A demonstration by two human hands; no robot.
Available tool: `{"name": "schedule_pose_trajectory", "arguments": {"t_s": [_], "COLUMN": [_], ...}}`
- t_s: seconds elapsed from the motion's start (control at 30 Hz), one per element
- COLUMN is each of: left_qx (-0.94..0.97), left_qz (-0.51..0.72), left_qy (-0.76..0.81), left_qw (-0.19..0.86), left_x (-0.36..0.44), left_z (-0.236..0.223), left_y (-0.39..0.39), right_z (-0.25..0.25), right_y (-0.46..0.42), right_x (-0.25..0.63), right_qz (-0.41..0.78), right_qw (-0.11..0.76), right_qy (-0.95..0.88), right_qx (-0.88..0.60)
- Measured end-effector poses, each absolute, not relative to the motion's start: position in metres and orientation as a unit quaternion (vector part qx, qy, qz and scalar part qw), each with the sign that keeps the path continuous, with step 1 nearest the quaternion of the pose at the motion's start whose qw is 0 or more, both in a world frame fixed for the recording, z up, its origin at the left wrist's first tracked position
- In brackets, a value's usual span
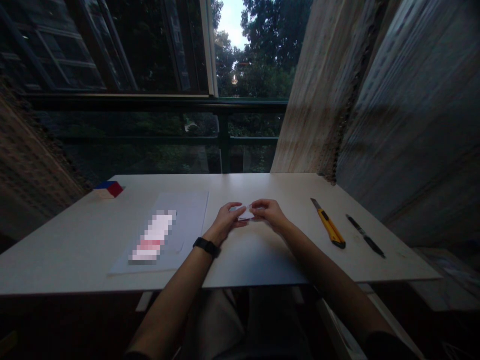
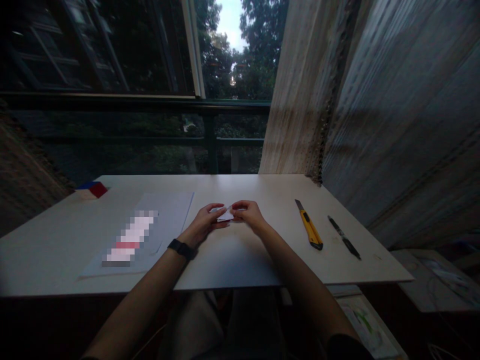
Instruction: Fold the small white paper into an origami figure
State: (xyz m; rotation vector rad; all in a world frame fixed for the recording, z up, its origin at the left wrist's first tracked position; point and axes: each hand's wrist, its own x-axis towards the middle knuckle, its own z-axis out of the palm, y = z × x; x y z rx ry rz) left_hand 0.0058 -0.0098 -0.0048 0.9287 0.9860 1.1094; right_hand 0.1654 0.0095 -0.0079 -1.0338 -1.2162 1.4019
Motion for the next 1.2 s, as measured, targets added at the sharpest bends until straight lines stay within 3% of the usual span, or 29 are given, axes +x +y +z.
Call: {"name": "schedule_pose_trajectory", "arguments": {"t_s": [0.3,0.73,1.2], "left_qx": [0.438,0.434,0.437], "left_qz": [0.49,0.504,0.51], "left_qy": [0.424,0.402,0.403], "left_qw": [0.623,0.629,0.622], "left_x": [0.007,0.007,0.005], "left_z": [-0.006,-0.004,-0.006], "left_y": [-0.009,-0.012,-0.011], "right_z": [-0.01,-0.012,-0.011], "right_y": [0.009,0.006,0.011], "right_x": [0.162,0.156,0.167], "right_qz": [0.567,0.57,0.57], "right_qw": [0.461,0.512,0.461], "right_qy": [-0.555,-0.485,-0.535], "right_qx": [-0.396,-0.422,-0.42]}}
